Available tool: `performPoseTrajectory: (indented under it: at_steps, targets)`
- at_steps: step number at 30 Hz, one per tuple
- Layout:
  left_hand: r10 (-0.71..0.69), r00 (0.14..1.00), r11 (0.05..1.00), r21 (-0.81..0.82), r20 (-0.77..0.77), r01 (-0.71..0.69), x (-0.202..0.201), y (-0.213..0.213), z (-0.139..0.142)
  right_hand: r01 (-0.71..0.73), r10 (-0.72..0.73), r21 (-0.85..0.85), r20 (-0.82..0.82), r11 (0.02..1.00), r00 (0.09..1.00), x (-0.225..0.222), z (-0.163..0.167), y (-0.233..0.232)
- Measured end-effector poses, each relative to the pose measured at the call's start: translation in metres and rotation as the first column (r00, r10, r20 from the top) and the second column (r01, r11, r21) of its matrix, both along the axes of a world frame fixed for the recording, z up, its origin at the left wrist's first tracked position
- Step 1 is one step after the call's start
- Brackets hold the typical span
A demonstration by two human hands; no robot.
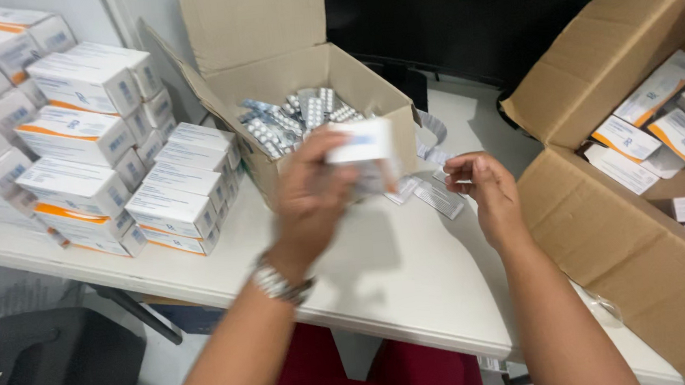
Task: The person packs blister packs of white pills into small white boxes. They repeatedly take blister strips from a large cardboard box, insert them into the small boxes, and place the filled boxes aside. The workspace contains stacks of empty boxes and a large supply of blister packs.
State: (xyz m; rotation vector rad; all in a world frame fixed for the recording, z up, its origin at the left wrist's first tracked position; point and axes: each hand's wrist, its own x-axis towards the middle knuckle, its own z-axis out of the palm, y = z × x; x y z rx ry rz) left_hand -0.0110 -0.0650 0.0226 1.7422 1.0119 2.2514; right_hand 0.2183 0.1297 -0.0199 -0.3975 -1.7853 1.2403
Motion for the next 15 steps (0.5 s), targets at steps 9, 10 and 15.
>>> performPoseTrajectory:
  at_steps: [9,10,15]
  targets:
    - [0.257,0.552,0.723,-0.221,-0.793,-0.654,-0.099,-0.121,0.086,-0.327,0.322,0.058,0.089,0.943,0.943,0.018,0.045,-0.086]
    - [0.231,0.478,0.652,-0.230,-0.848,-0.723,-0.102,-0.120,0.091,-0.405,0.402,0.057,0.066,0.912,0.913,0.030,0.055,-0.110]
    - [0.154,0.270,0.515,-0.156,-0.950,-0.843,-0.121,-0.097,0.088,-0.764,0.843,0.378,-0.098,0.523,0.529,0.070,0.090,-0.190]
